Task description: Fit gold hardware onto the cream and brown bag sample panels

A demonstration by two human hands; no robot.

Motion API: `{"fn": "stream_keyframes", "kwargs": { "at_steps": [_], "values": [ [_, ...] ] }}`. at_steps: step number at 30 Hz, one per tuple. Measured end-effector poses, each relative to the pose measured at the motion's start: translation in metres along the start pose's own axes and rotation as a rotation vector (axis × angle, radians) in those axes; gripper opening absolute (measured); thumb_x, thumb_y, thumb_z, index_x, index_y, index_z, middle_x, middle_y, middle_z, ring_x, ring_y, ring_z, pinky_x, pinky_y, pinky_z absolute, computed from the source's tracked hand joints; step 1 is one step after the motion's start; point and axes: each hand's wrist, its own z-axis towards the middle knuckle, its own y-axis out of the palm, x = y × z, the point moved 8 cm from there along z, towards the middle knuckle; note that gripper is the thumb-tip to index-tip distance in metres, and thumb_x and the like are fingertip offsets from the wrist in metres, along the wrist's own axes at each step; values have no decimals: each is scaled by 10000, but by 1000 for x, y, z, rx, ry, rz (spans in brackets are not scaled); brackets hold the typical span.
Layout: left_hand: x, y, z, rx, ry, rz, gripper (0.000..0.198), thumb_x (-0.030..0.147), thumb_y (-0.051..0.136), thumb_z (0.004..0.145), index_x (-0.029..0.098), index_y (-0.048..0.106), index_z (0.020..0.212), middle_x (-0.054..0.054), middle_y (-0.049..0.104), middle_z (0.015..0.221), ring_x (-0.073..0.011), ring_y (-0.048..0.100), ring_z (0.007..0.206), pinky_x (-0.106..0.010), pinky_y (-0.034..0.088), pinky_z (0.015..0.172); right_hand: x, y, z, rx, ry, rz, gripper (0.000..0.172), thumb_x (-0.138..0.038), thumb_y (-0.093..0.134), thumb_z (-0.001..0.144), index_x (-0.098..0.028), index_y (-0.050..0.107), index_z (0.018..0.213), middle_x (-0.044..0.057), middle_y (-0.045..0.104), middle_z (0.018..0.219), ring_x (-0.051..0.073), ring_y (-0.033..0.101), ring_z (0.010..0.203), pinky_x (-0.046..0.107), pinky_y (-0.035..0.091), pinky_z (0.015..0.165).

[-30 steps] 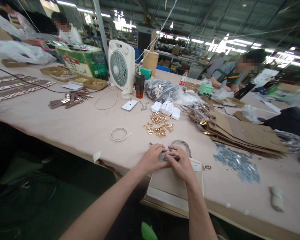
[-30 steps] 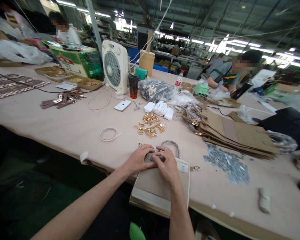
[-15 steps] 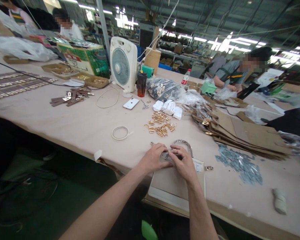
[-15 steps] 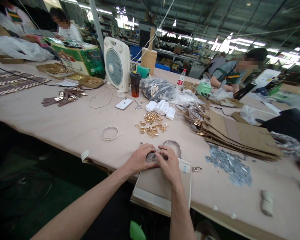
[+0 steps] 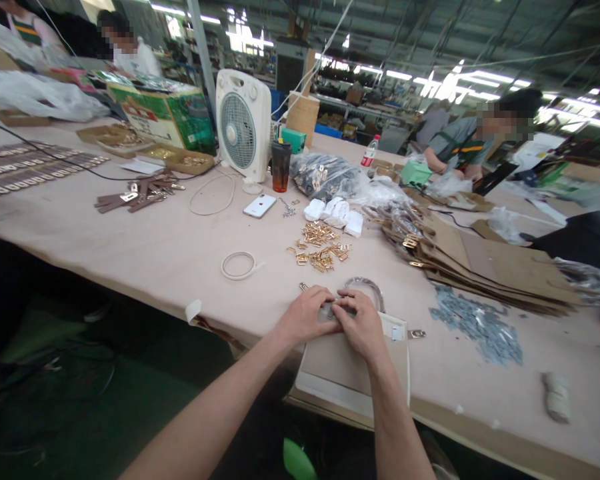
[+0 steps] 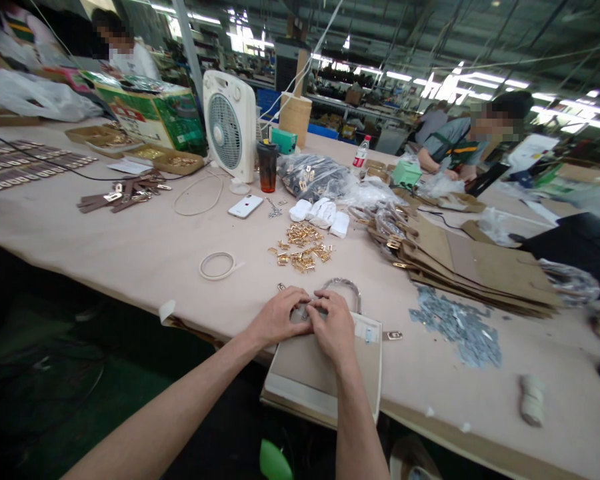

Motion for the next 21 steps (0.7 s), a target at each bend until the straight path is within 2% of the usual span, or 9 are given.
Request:
{"fn": "stream_keyframes", "kwargs": {
  "at_steps": [8,13,16,19,21],
  "values": [
    [0,1,0,-9,-3,12,343,267,781,795,219,650,1108,-74,678,1131,-239,628,1067,-375,534,950,-9,-1,-4,57,-29,-82,143,-314,640,920,-265,771,892,94,720,1153,306,614,1139,521,464,1037],
    [-2,2,0,-10,-8,38,391,244,776,780,221,643,1147,-78,667,1142,-250,624,1073,-383,534,953,-19,-5,-12,134,-67,-96,192,-305,621,940,-260,733,1089,106,677,1255,304,578,1214,523,458,1074],
    [-4,3,0,-17,-12,30,433,250,789,768,214,634,1172,-82,662,1162,-239,635,1029,-378,546,930,-22,-6,-13,141,-60,-70,247,-326,644,932,-266,710,1162,108,680,1250,305,581,1217,527,456,1086],
    [-4,3,0,-15,-16,19,453,286,808,777,213,628,1186,-88,658,1187,-242,642,1058,-374,557,926,-25,-18,-17,215,-45,29,300,-343,660,933,-254,682,1219,115,669,1272,293,589,1229,501,461,1092],
    [-4,4,0,-21,-15,40,481,347,835,774,219,628,1189,-87,662,1189,-258,639,1103,-389,558,946,-24,-37,-26,345,-26,107,242,-339,608,972,-246,684,1182,113,668,1262,277,602,1221,477,471,1082]
  ]
}}
